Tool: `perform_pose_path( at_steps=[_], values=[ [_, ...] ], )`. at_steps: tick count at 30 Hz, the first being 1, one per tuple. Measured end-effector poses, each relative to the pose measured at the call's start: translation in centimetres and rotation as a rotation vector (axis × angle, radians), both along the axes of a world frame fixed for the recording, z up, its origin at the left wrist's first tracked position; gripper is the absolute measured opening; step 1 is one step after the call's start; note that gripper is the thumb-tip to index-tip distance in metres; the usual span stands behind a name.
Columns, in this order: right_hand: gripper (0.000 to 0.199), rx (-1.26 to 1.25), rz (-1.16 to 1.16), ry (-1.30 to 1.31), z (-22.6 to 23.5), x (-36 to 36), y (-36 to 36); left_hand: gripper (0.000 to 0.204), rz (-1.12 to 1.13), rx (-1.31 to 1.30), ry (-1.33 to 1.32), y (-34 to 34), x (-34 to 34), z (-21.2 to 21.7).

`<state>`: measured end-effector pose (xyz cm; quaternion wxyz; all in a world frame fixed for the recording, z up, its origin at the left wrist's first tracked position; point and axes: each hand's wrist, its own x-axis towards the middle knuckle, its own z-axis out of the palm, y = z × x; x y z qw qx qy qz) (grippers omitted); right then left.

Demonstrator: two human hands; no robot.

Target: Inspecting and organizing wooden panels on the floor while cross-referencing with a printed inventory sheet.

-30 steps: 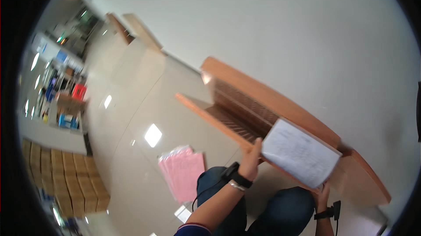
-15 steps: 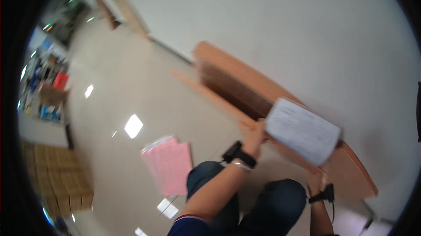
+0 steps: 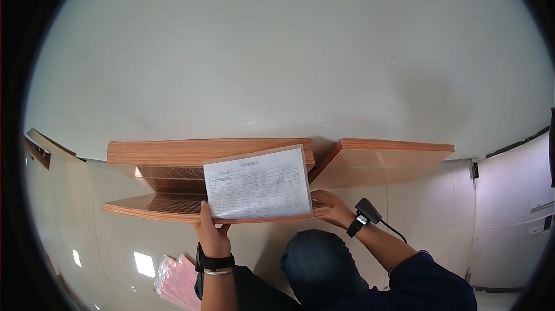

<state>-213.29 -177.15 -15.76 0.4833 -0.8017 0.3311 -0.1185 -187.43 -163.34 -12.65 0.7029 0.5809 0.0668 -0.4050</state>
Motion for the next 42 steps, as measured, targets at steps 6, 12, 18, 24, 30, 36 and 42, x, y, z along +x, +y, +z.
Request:
perform_pose_path(
  at_steps=[6, 12, 18, 24, 30, 36, 42],
  values=[
    [0.04, -0.163, 0.208, 0.049, -0.8, 0.3, 0.0, 0.062, 0.071, -0.196, 0.233, 3.4, -5.3, 0.0],
    [0.033, -0.375, 0.303, 0.053, -1.1, -0.7, 0.4, 0.041, -0.145, -0.228, 0.439, 0.4, -9.3, 1.7],
    [0.032, -0.263, 0.327, 0.064, -1.2, -0.7, -1.3, 0.034, -0.092, -0.154, 0.404, -1.1, -8.9, 1.6],
    [0.04, -0.163, 0.401, 0.066, -0.3, 1.1, 0.2, 0.031, 0.139, -0.034, 0.455, 0.1, -9.1, 0.3],
    [0.041, -0.273, 0.403, 0.15, 3.7, 1.0, 0.3, 0.033, 0.175, 0.024, 0.435, -0.5, -10.5, 1.0],
    [0.032, -0.428, 0.481, 0.158, 9.9, 3.7, 0.8, 0.032, 0.238, -0.052, 0.49, 1.3, -8.1, 5.4],
    [0.027, -0.607, 0.589, 0.235, 18.2, 11.2, 2.4, 0.031, 0.178, 0.075, 0.573, 3.3, -1.8, 10.4]
  ],
)
